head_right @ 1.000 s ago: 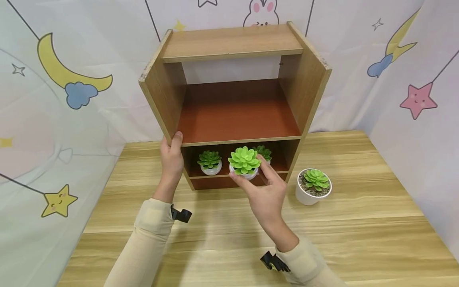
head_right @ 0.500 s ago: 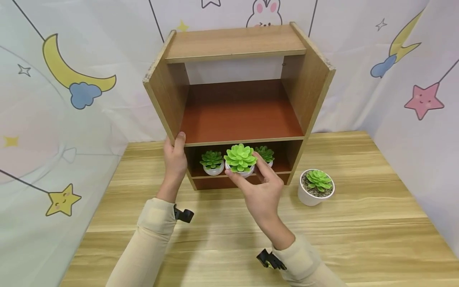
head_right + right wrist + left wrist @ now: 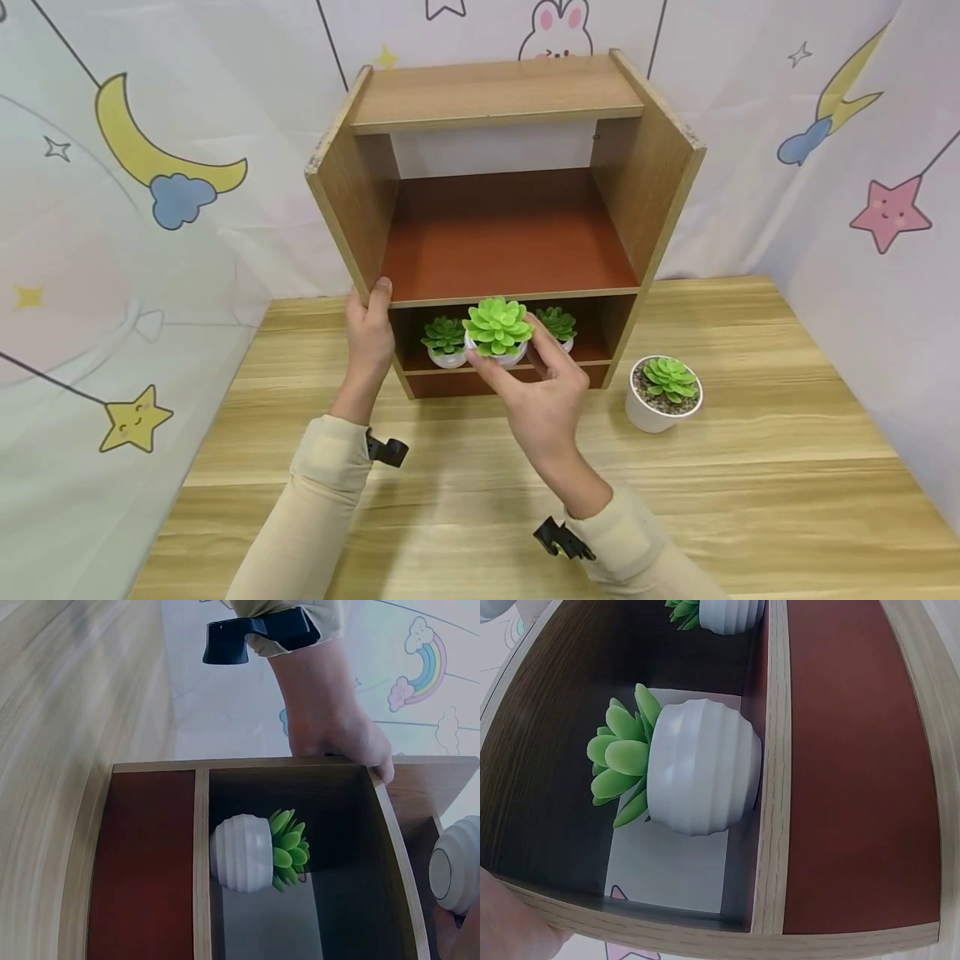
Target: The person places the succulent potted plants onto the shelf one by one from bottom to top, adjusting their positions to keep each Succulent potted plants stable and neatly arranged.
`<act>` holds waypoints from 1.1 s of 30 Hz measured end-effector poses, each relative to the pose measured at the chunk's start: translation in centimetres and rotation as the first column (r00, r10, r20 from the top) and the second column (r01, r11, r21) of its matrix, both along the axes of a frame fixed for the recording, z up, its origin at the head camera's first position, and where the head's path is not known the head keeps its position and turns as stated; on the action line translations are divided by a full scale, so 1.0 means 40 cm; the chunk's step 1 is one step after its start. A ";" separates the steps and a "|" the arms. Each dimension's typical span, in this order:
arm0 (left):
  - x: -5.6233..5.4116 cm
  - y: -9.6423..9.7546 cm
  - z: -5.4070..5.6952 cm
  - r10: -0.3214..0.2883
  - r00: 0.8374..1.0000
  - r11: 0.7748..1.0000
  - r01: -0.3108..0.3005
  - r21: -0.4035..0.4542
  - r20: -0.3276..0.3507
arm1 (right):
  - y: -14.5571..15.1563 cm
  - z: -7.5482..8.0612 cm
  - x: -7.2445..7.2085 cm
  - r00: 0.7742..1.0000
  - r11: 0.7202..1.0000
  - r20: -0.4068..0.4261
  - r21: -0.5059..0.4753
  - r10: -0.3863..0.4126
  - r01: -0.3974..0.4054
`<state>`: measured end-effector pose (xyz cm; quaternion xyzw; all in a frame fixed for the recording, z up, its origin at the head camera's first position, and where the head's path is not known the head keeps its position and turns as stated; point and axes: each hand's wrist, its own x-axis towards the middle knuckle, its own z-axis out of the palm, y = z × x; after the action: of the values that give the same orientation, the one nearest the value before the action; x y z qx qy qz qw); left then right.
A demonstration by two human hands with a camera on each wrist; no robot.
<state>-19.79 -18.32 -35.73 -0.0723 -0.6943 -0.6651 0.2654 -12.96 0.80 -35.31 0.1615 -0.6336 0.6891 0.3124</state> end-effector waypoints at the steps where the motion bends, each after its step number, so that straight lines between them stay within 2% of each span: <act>1: 0.001 0.000 0.000 0.001 1.000 1.000 -0.001 -0.001 0.002 | -0.001 0.001 -0.001 1.000 1.000 -0.007 0.002 -0.001 0.001; 10: 0.003 0.001 0.002 0.011 1.000 1.000 -0.011 -0.008 0.005 | -0.010 0.010 -0.011 0.999 1.000 -0.034 -0.001 0.014 -0.014; 18: 0.002 0.001 0.000 0.015 1.000 1.000 -0.015 -0.009 0.007 | -0.020 0.010 -0.014 1.000 1.000 -0.015 0.007 0.015 -0.014; 33: 0.002 0.003 0.000 0.026 1.000 1.000 -0.026 -0.004 -0.001 | -0.029 0.024 -0.034 0.999 1.000 -0.032 0.021 0.012 -0.011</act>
<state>-19.71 -18.21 -35.71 -0.0642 -0.6965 -0.6600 0.2743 -14.31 -0.37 -34.35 0.1796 -0.6348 0.6814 0.3170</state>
